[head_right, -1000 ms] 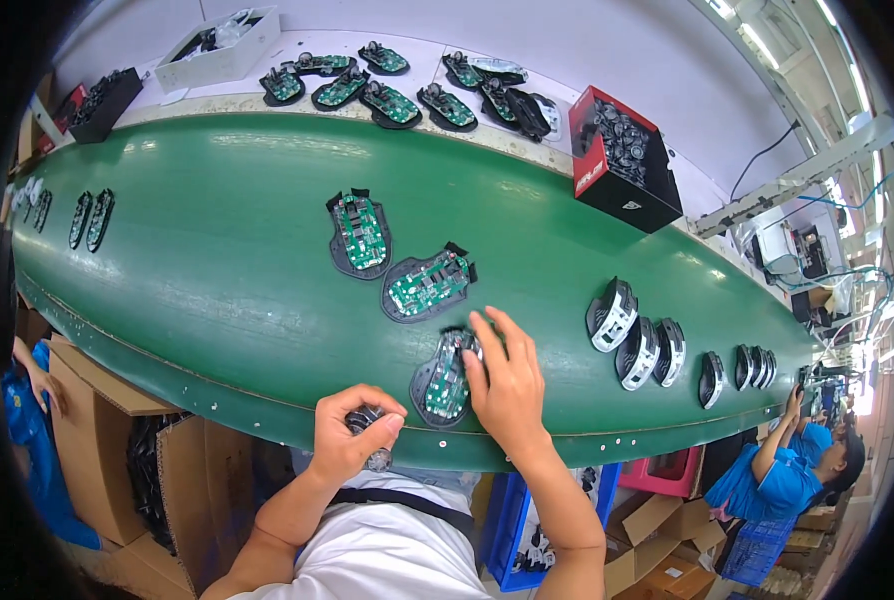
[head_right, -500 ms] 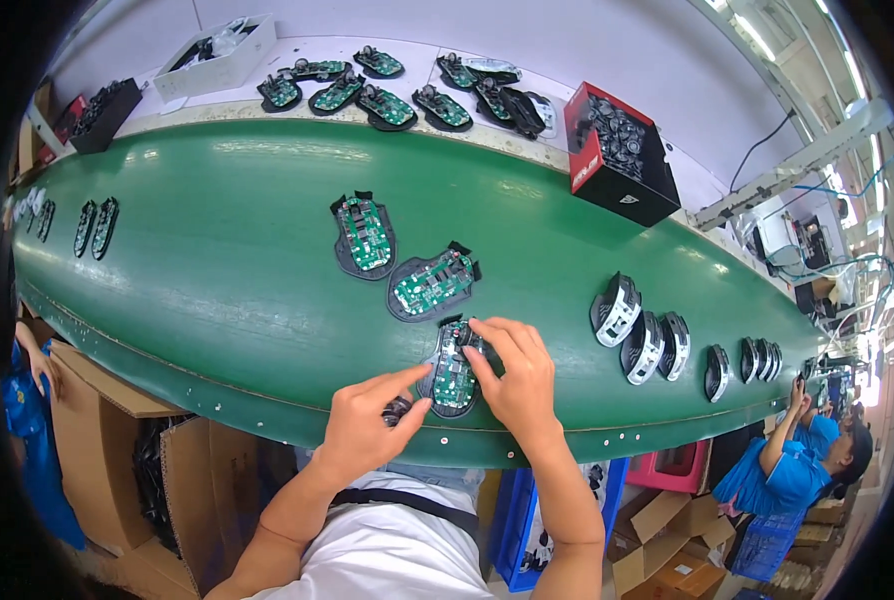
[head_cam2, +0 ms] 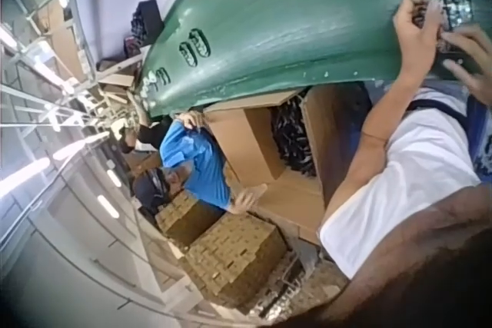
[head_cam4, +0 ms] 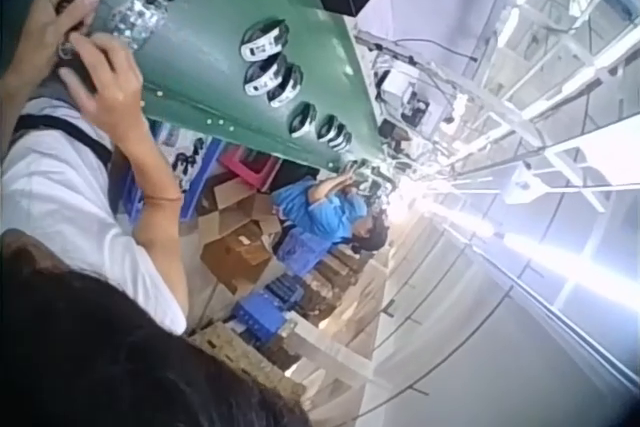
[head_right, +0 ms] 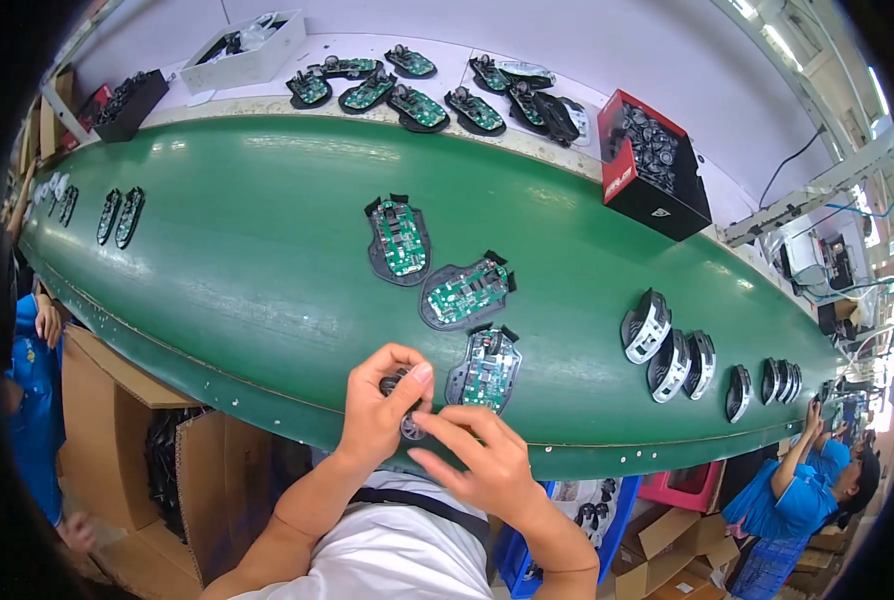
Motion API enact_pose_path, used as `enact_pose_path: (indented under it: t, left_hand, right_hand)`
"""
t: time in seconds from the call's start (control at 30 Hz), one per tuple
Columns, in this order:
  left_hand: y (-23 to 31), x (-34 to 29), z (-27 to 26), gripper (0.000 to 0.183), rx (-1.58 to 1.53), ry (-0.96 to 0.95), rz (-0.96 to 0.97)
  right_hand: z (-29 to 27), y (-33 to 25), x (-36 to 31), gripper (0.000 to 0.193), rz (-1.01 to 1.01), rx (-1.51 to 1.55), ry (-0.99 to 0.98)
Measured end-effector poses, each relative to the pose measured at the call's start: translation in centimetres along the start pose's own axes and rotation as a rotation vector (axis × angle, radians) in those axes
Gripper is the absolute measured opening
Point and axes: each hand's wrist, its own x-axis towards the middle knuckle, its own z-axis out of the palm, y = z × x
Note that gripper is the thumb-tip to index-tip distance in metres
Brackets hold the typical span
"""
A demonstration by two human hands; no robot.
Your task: The person assembles computer mice along a conveyor belt, inserting scroll wheels onto circuit board bases by hand, fitting top shells over the bases, and sliding the assembled mice down the line.
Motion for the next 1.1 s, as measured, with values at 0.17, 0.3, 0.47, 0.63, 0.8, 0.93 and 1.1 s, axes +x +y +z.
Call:
enact_pose_path:
  t: [0.17, 0.3, 0.47, 0.63, 0.8, 0.93, 1.1]
  left_hand:
    - [-0.5, -0.2, -0.2, 0.02, -0.116, -0.019, -0.022]
    - [-0.5, -0.5, -0.5, 0.022, -0.003, -0.039, 0.039]
    - [0.4, -1.2, -0.9, 0.022, -0.065, -0.121, -0.073]
    - [0.0, -1.9, -1.1, 0.021, 0.056, -0.172, -0.005]
    - [-0.6, -3.0, -2.3, 0.017, 0.186, -0.119, 0.028]
    - [-0.6, -2.9, -2.1, 0.014, 0.41, -0.115, 0.233]
    - [-0.1, -3.1, -2.0, 0.011, 0.421, -0.103, 0.225]
  right_hand:
    - [0.4, 0.8, 0.5, 0.041, -0.034, -0.011, -0.045]
    - [0.1, 0.3, 1.1, 0.035, -0.006, 0.02, -0.063]
    - [-0.2, 0.9, 0.8, 0.032, 0.187, 0.325, 0.059]
    - [-2.1, 4.6, 2.8, 0.029, 0.305, 0.543, 0.167]
    - [-3.9, 8.2, 7.0, 0.038, 0.415, 0.381, 0.208]
    - [-3.0, 11.4, 8.6, 0.035, 0.31, 0.097, 0.13]
    - [-1.5, 11.1, 8.9, 0.027, 0.223, -0.144, 0.165]
